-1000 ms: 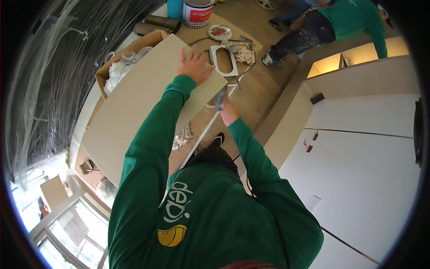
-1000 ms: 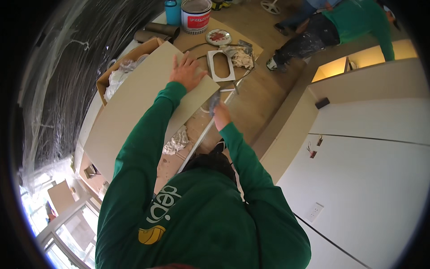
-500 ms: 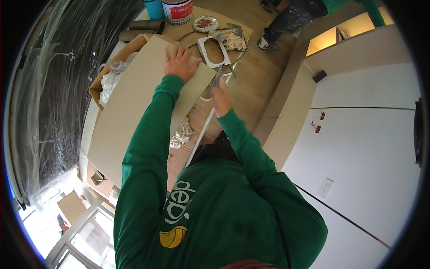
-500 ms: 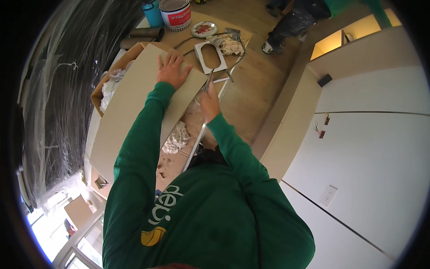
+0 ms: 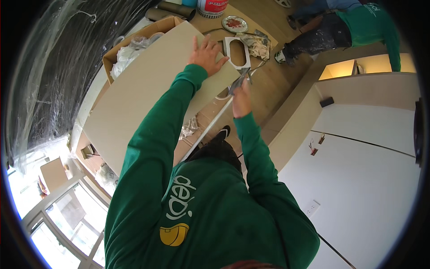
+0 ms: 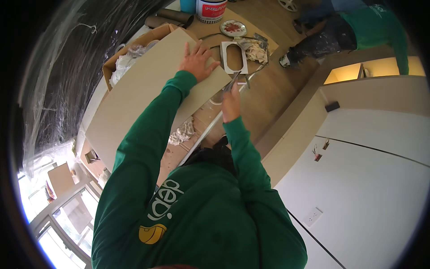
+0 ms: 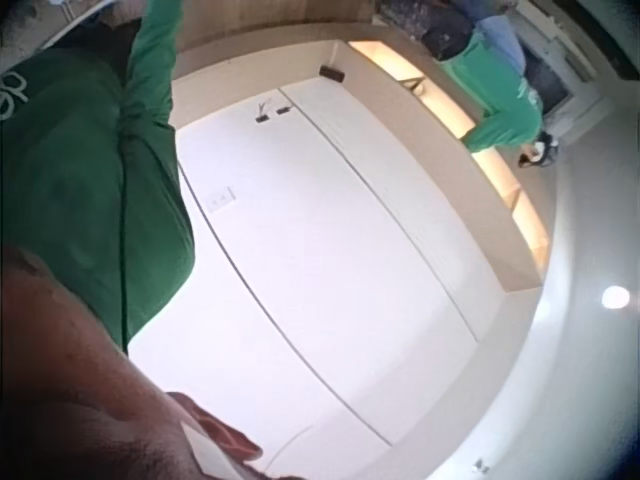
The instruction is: The person uses a sanding block to smooth a flat board, wipes the surface with a cloth, and uses a scraper to clean the edges while working at a table.
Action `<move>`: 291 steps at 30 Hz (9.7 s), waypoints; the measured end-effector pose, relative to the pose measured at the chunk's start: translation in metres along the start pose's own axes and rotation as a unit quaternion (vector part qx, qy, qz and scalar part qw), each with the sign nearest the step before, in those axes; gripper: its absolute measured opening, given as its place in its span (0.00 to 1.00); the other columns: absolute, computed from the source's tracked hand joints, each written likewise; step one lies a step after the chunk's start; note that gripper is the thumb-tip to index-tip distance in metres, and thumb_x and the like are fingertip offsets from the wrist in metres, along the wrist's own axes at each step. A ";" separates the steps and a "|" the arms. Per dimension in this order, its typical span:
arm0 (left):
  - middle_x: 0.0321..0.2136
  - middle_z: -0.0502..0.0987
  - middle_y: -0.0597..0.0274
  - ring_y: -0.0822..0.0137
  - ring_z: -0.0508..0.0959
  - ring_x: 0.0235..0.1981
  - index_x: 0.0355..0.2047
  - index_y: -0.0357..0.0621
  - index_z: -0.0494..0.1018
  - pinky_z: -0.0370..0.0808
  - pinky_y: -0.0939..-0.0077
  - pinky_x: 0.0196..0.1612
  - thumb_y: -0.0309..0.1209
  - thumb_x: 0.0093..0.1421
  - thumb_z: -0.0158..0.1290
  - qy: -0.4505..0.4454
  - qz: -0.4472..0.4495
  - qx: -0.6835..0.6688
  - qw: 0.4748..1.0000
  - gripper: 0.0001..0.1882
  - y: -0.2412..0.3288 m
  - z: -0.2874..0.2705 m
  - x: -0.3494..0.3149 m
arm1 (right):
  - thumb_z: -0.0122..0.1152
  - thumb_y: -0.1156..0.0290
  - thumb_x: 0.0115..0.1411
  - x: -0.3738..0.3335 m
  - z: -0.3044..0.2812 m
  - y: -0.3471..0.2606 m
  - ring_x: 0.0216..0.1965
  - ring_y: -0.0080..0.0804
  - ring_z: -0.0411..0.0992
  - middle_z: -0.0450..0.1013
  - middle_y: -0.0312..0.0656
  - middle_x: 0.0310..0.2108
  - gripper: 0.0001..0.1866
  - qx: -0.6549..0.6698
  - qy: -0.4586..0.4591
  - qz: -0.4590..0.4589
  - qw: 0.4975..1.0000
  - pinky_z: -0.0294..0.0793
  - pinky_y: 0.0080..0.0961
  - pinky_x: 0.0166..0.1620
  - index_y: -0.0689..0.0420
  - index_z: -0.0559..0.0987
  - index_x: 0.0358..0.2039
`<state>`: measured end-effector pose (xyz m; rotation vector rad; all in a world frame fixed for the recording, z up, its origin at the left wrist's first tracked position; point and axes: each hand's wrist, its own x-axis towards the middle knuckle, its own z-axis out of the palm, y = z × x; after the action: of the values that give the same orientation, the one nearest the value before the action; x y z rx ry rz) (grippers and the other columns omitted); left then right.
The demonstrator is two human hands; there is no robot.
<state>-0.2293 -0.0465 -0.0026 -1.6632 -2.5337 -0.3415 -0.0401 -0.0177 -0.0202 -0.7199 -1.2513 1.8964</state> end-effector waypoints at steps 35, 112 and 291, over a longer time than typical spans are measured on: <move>0.54 0.72 0.52 0.49 0.64 0.63 0.51 0.45 0.73 0.53 0.45 0.68 0.49 0.59 0.59 0.053 0.098 -0.133 0.985 0.27 0.026 -0.027 -0.015 | 0.41 0.77 0.60 -0.099 -0.201 0.068 0.39 0.24 0.67 0.71 0.34 0.42 0.25 0.030 0.145 0.067 0.987 0.68 0.21 0.43 0.60 0.73 0.57; 0.68 0.58 0.43 0.47 0.56 0.70 0.65 0.39 0.63 0.47 0.47 0.71 0.51 0.65 0.45 0.159 -0.277 0.011 0.947 0.35 -0.044 0.004 -0.015 | 0.48 0.68 0.71 0.024 -0.012 0.018 0.52 0.31 0.72 0.73 0.42 0.53 0.19 0.067 0.031 0.073 0.995 0.70 0.31 0.57 0.64 0.70 0.59; 0.40 0.77 0.67 0.70 0.77 0.37 0.46 0.51 0.71 0.73 0.75 0.39 0.43 0.70 0.48 -0.167 -0.362 -0.879 0.262 0.13 0.212 0.067 -0.129 | 0.68 0.65 0.60 -0.075 -0.190 -0.100 0.52 0.32 0.71 0.60 0.53 0.65 0.32 -0.106 -0.130 0.012 0.986 0.73 0.31 0.53 0.63 0.63 0.58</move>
<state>0.0199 -0.0652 -0.0648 -0.2241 0.7374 1.5575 0.1775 0.0440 0.0073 -0.6109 -1.6328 1.9420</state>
